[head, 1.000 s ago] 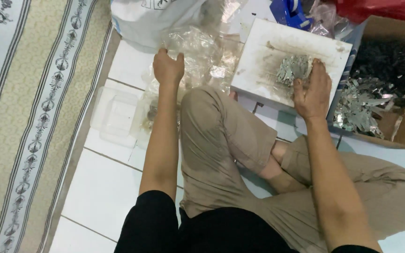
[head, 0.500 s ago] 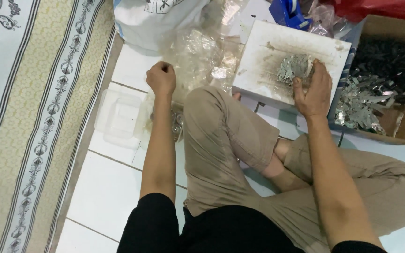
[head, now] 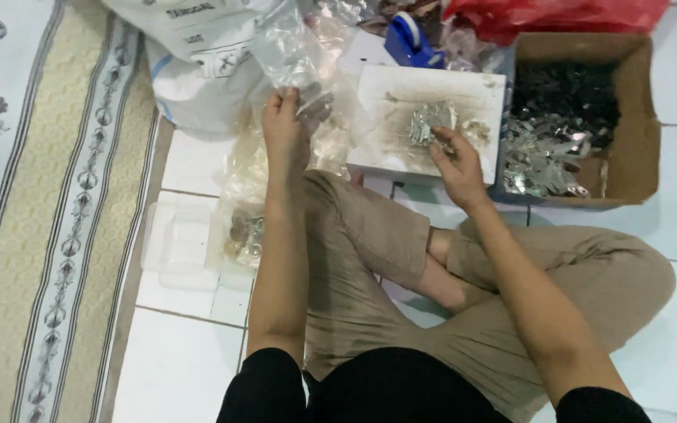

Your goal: The person sits on the floor and sorts small metal hardware pieces from a cardboard box into a clear plastic bag. They repeatedly scoop parts with both hands, place them into the bag, and seal the bag on a white board before repeating the process.

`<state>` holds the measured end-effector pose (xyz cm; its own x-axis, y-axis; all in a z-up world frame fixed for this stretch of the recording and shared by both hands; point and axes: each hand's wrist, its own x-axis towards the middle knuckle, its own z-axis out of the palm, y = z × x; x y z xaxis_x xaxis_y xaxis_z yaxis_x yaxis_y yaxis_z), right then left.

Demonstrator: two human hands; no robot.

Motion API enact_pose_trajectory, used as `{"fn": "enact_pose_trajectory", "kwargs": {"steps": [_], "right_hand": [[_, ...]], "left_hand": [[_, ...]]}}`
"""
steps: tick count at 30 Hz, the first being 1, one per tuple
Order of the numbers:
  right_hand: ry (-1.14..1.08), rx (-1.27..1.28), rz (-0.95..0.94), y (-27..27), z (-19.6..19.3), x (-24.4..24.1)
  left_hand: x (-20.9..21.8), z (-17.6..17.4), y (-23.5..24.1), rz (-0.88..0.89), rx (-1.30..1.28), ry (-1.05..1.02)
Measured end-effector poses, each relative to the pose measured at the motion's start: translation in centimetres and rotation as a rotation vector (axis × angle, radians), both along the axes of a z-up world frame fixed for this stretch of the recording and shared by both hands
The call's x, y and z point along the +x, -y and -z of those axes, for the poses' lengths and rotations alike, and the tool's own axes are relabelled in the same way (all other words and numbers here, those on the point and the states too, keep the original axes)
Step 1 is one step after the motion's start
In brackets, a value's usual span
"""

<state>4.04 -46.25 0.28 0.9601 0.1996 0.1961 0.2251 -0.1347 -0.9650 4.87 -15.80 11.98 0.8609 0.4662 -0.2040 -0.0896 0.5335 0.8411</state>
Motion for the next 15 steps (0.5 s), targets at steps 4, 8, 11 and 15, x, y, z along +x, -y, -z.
{"fn": "enact_pose_trajectory", "kwargs": {"steps": [4, 8, 11, 15], "right_hand": [[-0.164, 0.23, -0.112, -0.7, -0.3, -1.2], [-0.283, 0.359, -0.05, -0.6, 1.5, -2.1], [-0.325, 0.358, 0.04, -1.2, 1.3, -2.7], [-0.36, 0.382, 0.118, -2.2, 4.7, -2.1]], "left_hand": [[1.2, 2.9, 5.8, 0.129, -0.045, -0.084], [1.4, 9.9, 7.5, 0.147, 0.191, -0.186], [-1.5, 8.6, 8.3, 0.142, 0.764, -0.159], [-6.0, 4.8, 9.5, 0.401, 1.363, 0.03]]}}
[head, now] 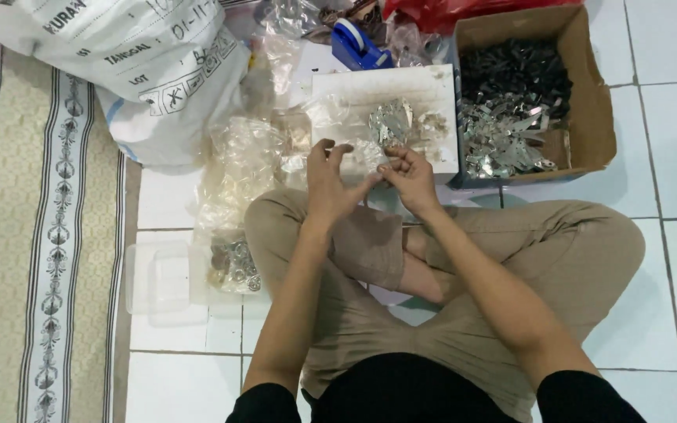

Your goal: The person sits on the floor and sorts small metal hardware pieces from a cardboard box into a clear plastic bag. They repeatedly scoop parts with both hands, place them into the bag, and seal the bag on a white board before repeating the process.

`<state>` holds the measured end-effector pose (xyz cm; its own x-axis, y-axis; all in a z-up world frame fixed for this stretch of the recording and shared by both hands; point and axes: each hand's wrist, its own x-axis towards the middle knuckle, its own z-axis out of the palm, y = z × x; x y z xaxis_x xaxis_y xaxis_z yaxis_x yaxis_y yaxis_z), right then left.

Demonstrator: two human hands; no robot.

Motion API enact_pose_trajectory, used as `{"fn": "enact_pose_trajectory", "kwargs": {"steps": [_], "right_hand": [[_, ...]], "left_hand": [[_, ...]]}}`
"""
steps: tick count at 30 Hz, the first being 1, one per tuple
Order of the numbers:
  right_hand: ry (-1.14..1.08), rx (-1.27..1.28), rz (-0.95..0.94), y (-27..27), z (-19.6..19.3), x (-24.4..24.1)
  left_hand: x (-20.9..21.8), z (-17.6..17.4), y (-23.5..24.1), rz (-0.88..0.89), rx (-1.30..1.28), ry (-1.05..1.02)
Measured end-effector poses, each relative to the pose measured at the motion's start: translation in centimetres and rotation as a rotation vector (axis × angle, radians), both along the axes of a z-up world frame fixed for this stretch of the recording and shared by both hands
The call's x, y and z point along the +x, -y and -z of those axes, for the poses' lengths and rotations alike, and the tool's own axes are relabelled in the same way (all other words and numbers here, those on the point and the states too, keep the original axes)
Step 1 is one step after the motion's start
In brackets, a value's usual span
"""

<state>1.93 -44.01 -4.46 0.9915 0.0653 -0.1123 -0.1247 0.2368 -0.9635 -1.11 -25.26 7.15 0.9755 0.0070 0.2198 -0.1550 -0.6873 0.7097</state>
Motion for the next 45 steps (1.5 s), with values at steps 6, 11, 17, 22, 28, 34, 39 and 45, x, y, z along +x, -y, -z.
{"fn": "enact_pose_trajectory", "kwargs": {"steps": [6, 11, 17, 22, 28, 34, 39, 45], "right_hand": [[0.032, -0.028, 0.011, -1.0, -0.4, -0.7], [0.08, -0.059, -0.004, -1.4, -2.8, -1.0], [0.134, -0.224, 0.014, -1.5, -1.6, -1.1], [0.13, -0.263, 0.088, -1.8, -2.5, -1.5], [0.175, -0.204, 0.103, -1.5, -3.9, -1.4], [0.211, -0.214, 0.079, -1.6, -4.9, -1.8], [0.246, -0.374, 0.042, -1.8, -4.6, -2.3], [0.503, -0.732, 0.116, -1.7, -6.5, -2.5]], "left_hand": [[1.0, 5.9, -0.8, 0.054, 0.273, -0.03], [0.7, 3.3, 0.0, 0.007, 0.144, -0.023], [1.3, 5.4, -0.7, -0.088, -0.189, -0.083], [0.4, 2.5, 0.1, -0.073, -0.291, -0.07], [1.0, 5.0, 0.0, -0.025, -0.134, -0.109], [0.6, 2.9, 0.5, 0.037, -0.079, -0.189], [0.6, 2.0, 0.7, -0.028, -0.325, -0.143], [-0.7, 1.2, 1.6, 0.125, 0.01, 0.015]]}}
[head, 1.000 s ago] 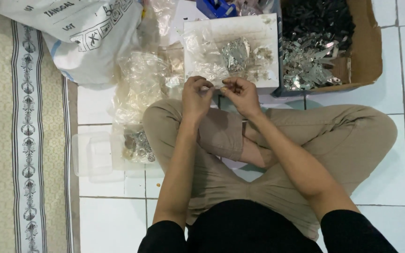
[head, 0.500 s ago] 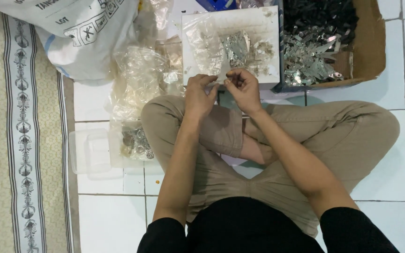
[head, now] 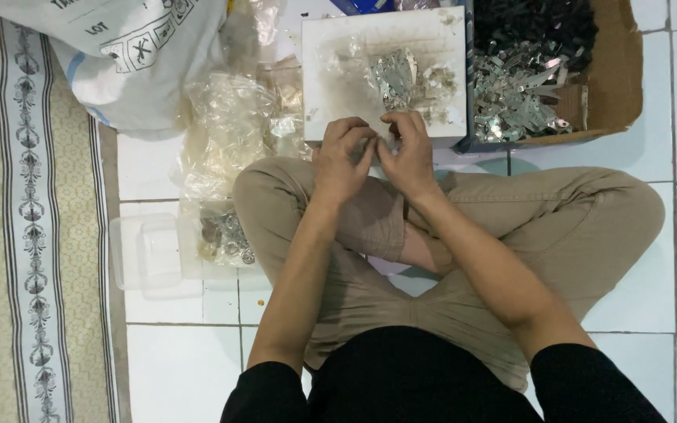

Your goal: The person sits on the floor and sorts small metal hardware pieces from a cardboard box into a clear plastic bag. They repeatedly scoop parts with both hands, place them into the bag, and seal the bag on a white board before repeating the process.

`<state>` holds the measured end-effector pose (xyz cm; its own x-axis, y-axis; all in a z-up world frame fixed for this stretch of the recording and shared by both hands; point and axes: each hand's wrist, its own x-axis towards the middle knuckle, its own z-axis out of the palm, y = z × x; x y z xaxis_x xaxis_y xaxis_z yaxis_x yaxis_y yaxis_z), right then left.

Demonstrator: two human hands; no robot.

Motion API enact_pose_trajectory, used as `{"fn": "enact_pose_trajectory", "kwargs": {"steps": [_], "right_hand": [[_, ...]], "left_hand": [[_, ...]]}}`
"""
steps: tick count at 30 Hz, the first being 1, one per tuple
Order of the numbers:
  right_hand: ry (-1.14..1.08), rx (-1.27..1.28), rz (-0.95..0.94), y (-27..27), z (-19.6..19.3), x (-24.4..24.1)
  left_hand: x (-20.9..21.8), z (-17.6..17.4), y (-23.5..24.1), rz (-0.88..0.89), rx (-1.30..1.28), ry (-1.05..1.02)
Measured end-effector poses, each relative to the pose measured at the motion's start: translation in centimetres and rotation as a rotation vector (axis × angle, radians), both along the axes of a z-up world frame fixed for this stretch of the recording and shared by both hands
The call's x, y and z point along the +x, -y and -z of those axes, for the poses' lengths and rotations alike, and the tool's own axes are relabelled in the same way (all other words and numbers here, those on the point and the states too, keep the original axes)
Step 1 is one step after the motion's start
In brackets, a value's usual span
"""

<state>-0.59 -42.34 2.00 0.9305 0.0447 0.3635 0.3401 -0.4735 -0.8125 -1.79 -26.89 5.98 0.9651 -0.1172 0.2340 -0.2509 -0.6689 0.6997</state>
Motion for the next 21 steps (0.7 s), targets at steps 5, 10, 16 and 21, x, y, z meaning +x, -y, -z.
{"fn": "enact_pose_trajectory", "kwargs": {"steps": [5, 10, 16, 21], "right_hand": [[0.045, 0.084, 0.014, 0.3, -1.5, 0.1], [0.132, -0.015, 0.06, 0.6, -2.4, 0.4], [-0.025, 0.159, -0.066, 0.9, -3.0, 0.1], [-0.13, 0.33, -0.189, 0.9, -3.1, 0.3]], "left_hand": [[0.1, -0.4, 0.3, -0.111, 0.114, 0.286], [0.0, 1.1, 0.1, -0.246, -0.229, 0.191], [0.0, 1.8, 0.2, -0.251, -0.912, -0.338], [1.2, 3.8, -1.4, -0.272, -1.299, -0.601]]}}
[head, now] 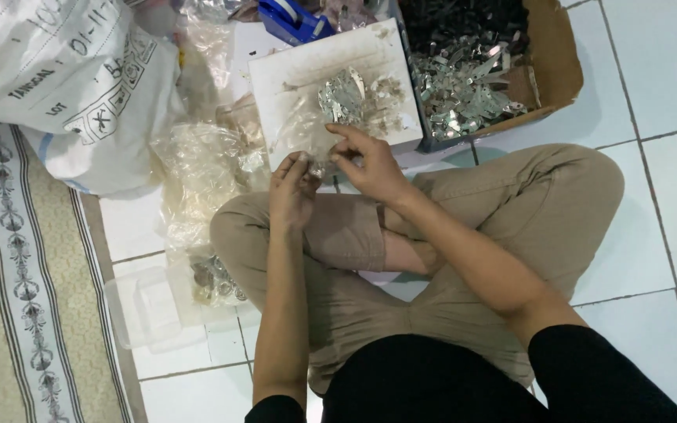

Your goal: The person sits on the floor and sorts small metal hardware pieces from a cardboard box into a clear plastic bag. They repeatedly scoop parts with both hands, place them into the bag, and seal the bag on a white board before repeating the process.

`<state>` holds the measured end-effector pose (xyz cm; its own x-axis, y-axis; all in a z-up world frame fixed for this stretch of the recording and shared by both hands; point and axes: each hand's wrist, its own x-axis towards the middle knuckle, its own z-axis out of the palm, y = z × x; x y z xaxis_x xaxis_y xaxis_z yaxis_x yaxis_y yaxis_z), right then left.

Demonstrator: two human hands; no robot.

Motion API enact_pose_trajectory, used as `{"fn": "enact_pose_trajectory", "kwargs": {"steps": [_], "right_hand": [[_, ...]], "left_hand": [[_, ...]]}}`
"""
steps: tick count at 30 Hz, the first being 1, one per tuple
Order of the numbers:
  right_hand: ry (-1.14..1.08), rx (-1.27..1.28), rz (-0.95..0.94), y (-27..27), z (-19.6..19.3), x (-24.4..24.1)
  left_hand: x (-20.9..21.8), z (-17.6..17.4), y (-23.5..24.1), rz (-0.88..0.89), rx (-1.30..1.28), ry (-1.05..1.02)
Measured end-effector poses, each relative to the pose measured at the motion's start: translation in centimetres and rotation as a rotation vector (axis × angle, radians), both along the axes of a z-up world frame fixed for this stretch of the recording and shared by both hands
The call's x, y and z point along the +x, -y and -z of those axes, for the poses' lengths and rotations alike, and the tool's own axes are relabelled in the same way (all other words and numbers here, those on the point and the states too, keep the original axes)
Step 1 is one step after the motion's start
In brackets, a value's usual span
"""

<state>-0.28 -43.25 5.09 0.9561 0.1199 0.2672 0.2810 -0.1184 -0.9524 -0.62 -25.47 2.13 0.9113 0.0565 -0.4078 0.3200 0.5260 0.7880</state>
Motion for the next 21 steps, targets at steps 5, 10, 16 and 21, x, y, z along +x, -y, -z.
{"fn": "enact_pose_trajectory", "kwargs": {"steps": [5, 10, 16, 21], "right_hand": [[-0.542, 0.544, -0.195, -0.8, -0.6, -0.9], [-0.821, 0.865, -0.276, 0.2, 0.3, 0.1], [-0.345, 0.277, -0.033, -0.6, 0.3, -1.0], [0.266, -0.185, 0.375, 0.0, -0.4, -0.3]], "left_hand": [[0.4, -0.9, 0.5, 0.077, -0.082, 0.044], [-1.1, -3.6, 2.3, 0.195, 0.06, 0.274], [-1.4, -1.7, 3.3, -0.099, 0.753, 0.523], [-1.8, -2.1, 3.5, -0.201, 1.302, 0.864]]}}
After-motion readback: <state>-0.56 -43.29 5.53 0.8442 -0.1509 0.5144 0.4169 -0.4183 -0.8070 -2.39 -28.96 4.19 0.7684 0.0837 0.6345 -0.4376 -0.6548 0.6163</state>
